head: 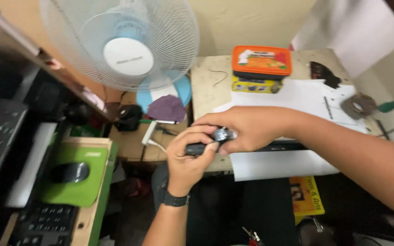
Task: Removing and re-installing a laptop battery and back panel on a workbench.
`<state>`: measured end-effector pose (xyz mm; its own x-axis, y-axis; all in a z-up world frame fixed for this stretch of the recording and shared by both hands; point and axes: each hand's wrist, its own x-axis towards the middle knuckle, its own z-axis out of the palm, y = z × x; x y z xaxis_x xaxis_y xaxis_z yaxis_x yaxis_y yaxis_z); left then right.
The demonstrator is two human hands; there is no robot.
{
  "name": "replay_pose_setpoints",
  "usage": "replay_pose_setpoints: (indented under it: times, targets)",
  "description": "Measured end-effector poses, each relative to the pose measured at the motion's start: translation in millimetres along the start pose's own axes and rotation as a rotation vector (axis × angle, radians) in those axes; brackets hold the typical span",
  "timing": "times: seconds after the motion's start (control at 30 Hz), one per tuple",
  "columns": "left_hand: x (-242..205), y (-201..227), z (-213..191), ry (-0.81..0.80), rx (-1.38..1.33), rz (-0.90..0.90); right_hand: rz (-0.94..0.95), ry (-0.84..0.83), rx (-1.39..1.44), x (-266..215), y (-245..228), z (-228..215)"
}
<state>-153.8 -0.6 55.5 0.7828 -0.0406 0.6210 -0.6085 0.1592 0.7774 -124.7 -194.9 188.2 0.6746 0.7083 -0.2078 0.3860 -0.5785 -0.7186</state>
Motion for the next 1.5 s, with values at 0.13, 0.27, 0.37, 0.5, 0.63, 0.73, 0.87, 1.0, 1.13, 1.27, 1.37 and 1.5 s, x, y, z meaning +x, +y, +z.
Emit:
replay_pose_setpoints:
  times: [0.13, 0.27, 0.37, 0.5, 0.63, 0.73, 0.87, 1.0, 1.13, 1.27, 1.37, 1.5]
  targets:
    - [-3.1, -0.9, -6.8, -0.06, -0.107, 0.039, 0.038, -0.041, -0.111, -4.1, -16.3, -4.1]
    - [-13.8, -3.2, -21.9, -0.083, -0.04, 0.061, 0.066, 0.03, -0.214, -11.3, 1.8, -4.6]
    - [-25.6, -5.7, -29.2, -0.199, -0.001, -0.01, 0.118, 0.056, -0.258, -24.3, 24.3, -6.7]
    - [-31.8, -10.3, -30.1, -0.203, -0.005, 0.007, 0.218, 0.12, -0.328, -45.6, 14.3, -10.7]
    - [-31.0, -14.0, -28.1, -0.205, -0.081, 0.036, 0.304, 0.26, -0.327, -67.7, 1.2, -9.9]
    - [-34.0, -20.8, -27.3, -0.206, -0.12, 0.025, 0.318, 0.426, -0.363, -86.9, -6.4, -5.0]
    - [-35.4, -20.1, -26.3, -0.222, -0.153, 0.02, 0.209, 0.548, -0.352, -104.0, 10.5, 2.0]
    - [-37.0, -17.1, -26.1, -0.216, -0.139, 0.047, 0.115, 0.636, -0.353, -111.0, 23.7, 12.5]
    - [-36.4, -22.4, -24.3, -0.187, -0.14, 0.043, 0.093, 0.641, -0.353, -109.7, 20.7, 15.2]
    - [-23.8, -28.5, -19.5, -0.159, -0.208, -0.018, 0.065, 0.678, -0.402, -109.2, 17.4, 8.1]
    - [-11.1, -30.5, -15.1, -0.168, -0.241, -0.065, 0.125, 0.691, -0.656, -113.0, 1.4, -2.3]
    - [8.2, -39.8, -14.8, -0.239, -0.378, -0.06, -0.065, 0.911, -0.573, -127.2, -6.1, -22.8]
